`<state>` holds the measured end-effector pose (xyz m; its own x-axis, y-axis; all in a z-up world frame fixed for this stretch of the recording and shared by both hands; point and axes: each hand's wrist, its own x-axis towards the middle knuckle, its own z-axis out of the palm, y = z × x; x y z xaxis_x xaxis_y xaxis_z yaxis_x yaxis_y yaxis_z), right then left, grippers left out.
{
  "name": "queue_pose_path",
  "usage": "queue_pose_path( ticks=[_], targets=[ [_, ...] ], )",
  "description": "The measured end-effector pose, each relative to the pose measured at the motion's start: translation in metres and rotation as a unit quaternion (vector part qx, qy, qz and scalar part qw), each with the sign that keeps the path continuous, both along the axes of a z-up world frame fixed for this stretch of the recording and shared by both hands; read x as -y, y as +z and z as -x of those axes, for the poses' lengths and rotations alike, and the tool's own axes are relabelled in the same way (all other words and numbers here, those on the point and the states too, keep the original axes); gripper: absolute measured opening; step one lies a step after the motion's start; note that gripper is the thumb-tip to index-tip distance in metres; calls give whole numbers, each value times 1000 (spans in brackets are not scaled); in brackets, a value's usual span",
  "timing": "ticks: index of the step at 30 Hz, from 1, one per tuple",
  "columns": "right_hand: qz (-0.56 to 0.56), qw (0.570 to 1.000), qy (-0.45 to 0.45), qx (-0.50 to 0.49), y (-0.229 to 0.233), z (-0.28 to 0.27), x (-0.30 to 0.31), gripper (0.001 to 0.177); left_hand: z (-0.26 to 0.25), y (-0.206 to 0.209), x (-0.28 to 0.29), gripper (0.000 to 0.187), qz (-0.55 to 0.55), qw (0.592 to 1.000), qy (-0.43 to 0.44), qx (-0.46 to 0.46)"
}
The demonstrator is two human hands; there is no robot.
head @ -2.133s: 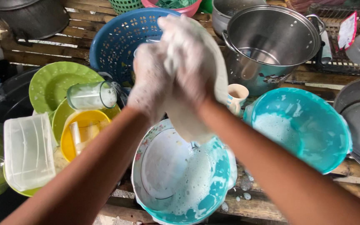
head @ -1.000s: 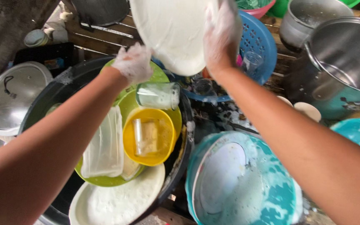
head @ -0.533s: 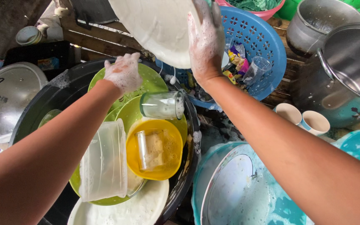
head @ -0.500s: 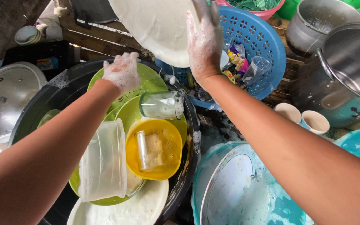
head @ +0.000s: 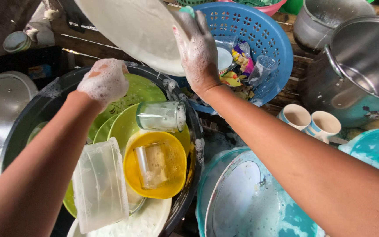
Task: The person scrubs plates, spoons, and other dishes with a soapy sponge in a plastic basin.
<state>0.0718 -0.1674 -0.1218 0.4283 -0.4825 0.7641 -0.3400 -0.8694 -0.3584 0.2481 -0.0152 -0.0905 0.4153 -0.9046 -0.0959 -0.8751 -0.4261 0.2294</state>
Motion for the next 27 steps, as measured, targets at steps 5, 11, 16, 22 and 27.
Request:
queue_pose_path(
  ticks=[5, 11, 16, 22, 27],
  targets=[
    [-202, 977, 70, 13, -40, -3, -31, 30, 4, -3, -10, 32, 26, 999, 17, -20],
    [-261, 965, 16, -30, -53, 50, -50, 49, 46, 1, -11, 25, 140, 990, 2, -26],
    [-320, 941, -67, 82, -46, 173, -59, 44, 156, -3, 1, 16, 313, 932, -111, -143],
    [-502, 821, -145, 232, -37, 284, -72, 16, 203, -37, 58, 17, 321, 907, -210, -172],
    [-492, 851, -94, 156, -45, 258, -48, 10, 200, -104, 129, 14, 115, 960, -14, -256]
  ],
)
